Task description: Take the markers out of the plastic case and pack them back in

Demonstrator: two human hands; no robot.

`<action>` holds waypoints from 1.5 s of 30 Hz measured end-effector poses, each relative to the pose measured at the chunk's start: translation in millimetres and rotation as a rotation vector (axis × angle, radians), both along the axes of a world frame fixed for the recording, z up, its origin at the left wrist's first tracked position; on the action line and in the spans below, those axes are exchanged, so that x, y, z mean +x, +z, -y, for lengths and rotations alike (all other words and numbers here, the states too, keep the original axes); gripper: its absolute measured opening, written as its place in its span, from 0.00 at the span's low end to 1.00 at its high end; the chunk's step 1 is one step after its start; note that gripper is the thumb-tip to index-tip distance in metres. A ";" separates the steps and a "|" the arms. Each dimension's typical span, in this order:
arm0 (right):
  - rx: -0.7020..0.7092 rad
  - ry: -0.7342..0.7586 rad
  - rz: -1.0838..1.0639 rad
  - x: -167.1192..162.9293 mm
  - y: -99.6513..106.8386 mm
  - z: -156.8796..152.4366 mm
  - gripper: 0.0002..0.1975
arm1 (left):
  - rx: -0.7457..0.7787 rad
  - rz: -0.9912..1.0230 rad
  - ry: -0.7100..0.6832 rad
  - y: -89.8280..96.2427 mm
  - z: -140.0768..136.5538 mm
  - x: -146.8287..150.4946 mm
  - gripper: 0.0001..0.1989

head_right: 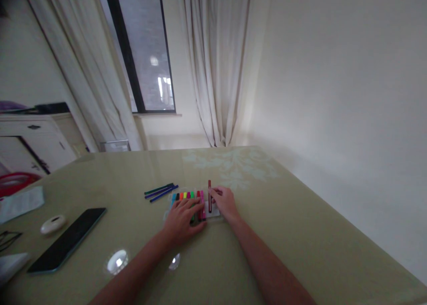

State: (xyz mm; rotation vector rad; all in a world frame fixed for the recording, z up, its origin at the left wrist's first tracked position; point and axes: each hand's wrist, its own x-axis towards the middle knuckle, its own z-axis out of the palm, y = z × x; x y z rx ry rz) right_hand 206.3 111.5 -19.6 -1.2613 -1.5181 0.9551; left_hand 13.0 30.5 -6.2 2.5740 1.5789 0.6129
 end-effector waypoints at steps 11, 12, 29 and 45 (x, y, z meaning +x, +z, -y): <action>-0.065 -0.018 0.031 -4.4 7.6 15.5 0.16 | 0.029 -0.015 -0.036 -8.5 3.1 -3.7 0.27; -0.058 -0.018 0.038 -4.9 7.1 15.9 0.16 | 0.033 -0.012 -0.038 -8.3 3.4 -3.7 0.27; 0.100 0.037 0.362 -4.3 15.4 23.7 0.12 | 0.029 -0.019 -0.059 -7.5 4.8 -3.1 0.31; 0.053 0.020 0.234 -8.5 17.7 32.2 0.12 | 0.055 0.005 -0.085 -8.7 6.1 -4.6 0.27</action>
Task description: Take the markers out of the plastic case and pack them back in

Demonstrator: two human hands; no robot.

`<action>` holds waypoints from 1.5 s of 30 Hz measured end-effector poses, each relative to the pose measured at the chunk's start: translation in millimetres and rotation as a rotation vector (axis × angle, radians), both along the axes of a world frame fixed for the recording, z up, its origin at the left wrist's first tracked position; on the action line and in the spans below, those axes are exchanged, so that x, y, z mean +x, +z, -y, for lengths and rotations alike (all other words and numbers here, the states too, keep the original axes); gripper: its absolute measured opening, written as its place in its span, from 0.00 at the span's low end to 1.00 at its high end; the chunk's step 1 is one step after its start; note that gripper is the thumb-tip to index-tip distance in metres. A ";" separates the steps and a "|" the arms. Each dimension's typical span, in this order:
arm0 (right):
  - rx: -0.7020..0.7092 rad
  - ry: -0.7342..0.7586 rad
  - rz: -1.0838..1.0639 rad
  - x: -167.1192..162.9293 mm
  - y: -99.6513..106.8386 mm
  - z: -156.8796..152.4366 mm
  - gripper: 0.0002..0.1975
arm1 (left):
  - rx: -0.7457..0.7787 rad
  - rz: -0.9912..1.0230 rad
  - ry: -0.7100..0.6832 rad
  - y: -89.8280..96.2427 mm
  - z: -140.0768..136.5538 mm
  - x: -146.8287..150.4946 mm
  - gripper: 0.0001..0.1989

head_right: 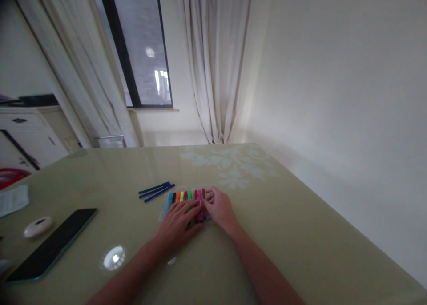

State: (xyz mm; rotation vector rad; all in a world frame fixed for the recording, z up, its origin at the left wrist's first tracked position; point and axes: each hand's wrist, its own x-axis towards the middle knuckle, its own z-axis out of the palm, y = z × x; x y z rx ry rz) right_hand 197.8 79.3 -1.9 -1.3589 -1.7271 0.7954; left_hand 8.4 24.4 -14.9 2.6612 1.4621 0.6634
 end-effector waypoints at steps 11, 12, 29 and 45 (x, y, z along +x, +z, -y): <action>0.029 0.031 0.004 -5.2 -0.5 3.5 0.09 | -0.009 -0.009 -0.048 1.2 -0.4 0.6 0.24; 0.029 0.031 0.003 -5.4 -0.8 3.4 0.09 | -0.009 0.000 -0.053 0.8 -0.5 0.5 0.24; 0.125 -0.031 0.066 -2.5 -8.5 -1.6 0.12 | -0.002 -0.045 -0.094 6.8 0.1 3.1 0.18; 0.048 -0.008 0.201 -4.7 -4.1 1.8 0.09 | 0.080 -0.108 -0.109 0.9 -1.9 4.0 0.21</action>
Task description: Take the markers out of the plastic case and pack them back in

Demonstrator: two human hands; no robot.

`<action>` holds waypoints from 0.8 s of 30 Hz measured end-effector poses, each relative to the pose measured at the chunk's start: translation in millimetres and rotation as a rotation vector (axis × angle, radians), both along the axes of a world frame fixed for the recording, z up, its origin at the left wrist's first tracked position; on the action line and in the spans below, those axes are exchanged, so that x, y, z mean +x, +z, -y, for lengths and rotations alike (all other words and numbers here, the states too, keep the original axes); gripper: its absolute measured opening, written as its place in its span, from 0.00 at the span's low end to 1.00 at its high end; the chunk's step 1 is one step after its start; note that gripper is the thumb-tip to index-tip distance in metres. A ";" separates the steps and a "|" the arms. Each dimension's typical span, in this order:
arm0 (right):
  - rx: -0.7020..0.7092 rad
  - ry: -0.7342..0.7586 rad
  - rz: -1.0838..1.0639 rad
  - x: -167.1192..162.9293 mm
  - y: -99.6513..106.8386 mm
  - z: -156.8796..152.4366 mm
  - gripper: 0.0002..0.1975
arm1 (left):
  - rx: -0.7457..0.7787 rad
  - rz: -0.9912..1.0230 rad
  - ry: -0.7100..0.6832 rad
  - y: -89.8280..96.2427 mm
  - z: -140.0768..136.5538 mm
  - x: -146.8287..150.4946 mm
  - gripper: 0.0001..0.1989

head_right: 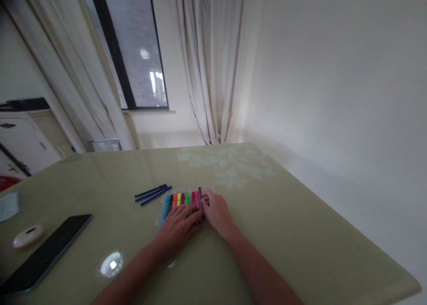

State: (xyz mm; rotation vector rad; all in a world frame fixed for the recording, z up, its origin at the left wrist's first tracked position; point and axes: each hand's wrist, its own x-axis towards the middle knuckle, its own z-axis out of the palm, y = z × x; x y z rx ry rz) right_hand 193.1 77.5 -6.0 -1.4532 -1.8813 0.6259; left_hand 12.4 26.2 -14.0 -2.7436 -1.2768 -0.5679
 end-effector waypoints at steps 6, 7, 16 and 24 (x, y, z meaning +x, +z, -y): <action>-0.063 0.020 -0.164 -1.3 4.7 1.4 0.08 | 0.021 -0.008 0.000 -0.6 0.9 1.5 0.19; -0.064 0.022 -0.164 -1.7 4.7 1.7 0.08 | 0.017 -0.006 -0.002 -0.2 1.0 1.7 0.18; -0.067 -0.026 -0.257 -2.9 4.1 -1.3 0.10 | -0.001 0.008 -0.004 0.0 0.9 0.5 0.19; -0.087 0.020 -0.303 2.5 1.7 -5.7 0.08 | 0.000 -0.002 -0.005 2.9 1.3 2.3 0.22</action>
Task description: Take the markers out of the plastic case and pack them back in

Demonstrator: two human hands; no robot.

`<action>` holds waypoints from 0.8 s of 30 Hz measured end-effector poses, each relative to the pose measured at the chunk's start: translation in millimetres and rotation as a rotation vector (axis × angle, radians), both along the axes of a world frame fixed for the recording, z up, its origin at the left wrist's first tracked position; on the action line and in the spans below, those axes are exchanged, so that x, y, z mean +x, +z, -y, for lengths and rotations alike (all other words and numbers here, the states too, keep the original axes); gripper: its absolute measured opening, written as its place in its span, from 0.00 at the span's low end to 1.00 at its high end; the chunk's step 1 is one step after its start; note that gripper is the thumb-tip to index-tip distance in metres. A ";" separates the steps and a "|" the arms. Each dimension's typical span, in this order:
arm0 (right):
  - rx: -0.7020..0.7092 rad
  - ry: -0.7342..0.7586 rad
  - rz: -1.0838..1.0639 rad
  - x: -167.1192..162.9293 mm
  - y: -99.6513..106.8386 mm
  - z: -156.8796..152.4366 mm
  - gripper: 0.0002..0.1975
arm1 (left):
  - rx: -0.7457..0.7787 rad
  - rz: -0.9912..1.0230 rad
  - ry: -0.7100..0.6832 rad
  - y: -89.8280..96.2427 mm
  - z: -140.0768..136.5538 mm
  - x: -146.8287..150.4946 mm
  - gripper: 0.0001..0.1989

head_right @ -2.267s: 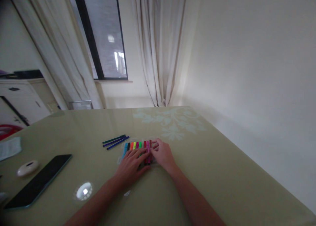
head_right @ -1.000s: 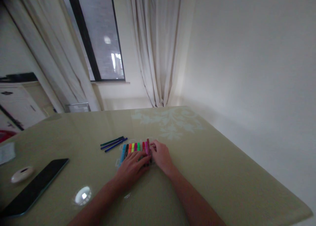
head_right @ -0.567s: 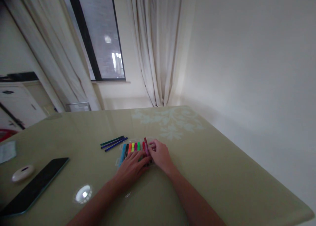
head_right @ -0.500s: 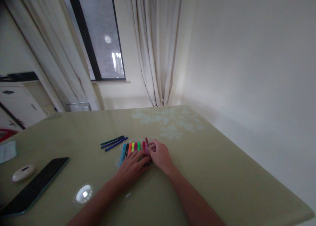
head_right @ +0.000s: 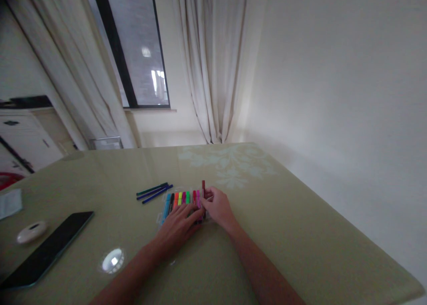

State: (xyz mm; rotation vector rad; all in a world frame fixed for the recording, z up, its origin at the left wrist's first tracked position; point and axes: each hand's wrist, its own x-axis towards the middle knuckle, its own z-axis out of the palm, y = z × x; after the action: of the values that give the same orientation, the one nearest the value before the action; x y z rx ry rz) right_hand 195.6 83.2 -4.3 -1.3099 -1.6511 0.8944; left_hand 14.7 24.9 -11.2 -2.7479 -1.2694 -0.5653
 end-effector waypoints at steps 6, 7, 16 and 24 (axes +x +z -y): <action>0.013 -0.031 0.148 -1.7 1.7 3.2 0.08 | 0.016 0.004 -0.009 -0.9 0.8 -0.3 0.21; 0.026 -0.041 0.194 -2.1 2.9 3.9 0.08 | 0.017 0.009 -0.012 -1.0 0.8 -0.3 0.21; 0.090 -0.031 0.352 -5.8 3.3 7.7 0.05 | 0.023 0.044 -0.036 -6.9 -1.5 -0.9 0.17; 0.210 0.009 0.477 -1.7 4.7 7.1 0.07 | 0.030 0.036 -0.048 -5.5 -1.8 0.0 0.14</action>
State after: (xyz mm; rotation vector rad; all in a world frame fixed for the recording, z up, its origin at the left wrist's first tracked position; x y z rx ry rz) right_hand 193.9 76.2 0.4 -1.4398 -2.0503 0.4102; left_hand 14.7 26.7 -16.7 -2.7621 -1.1955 -0.6357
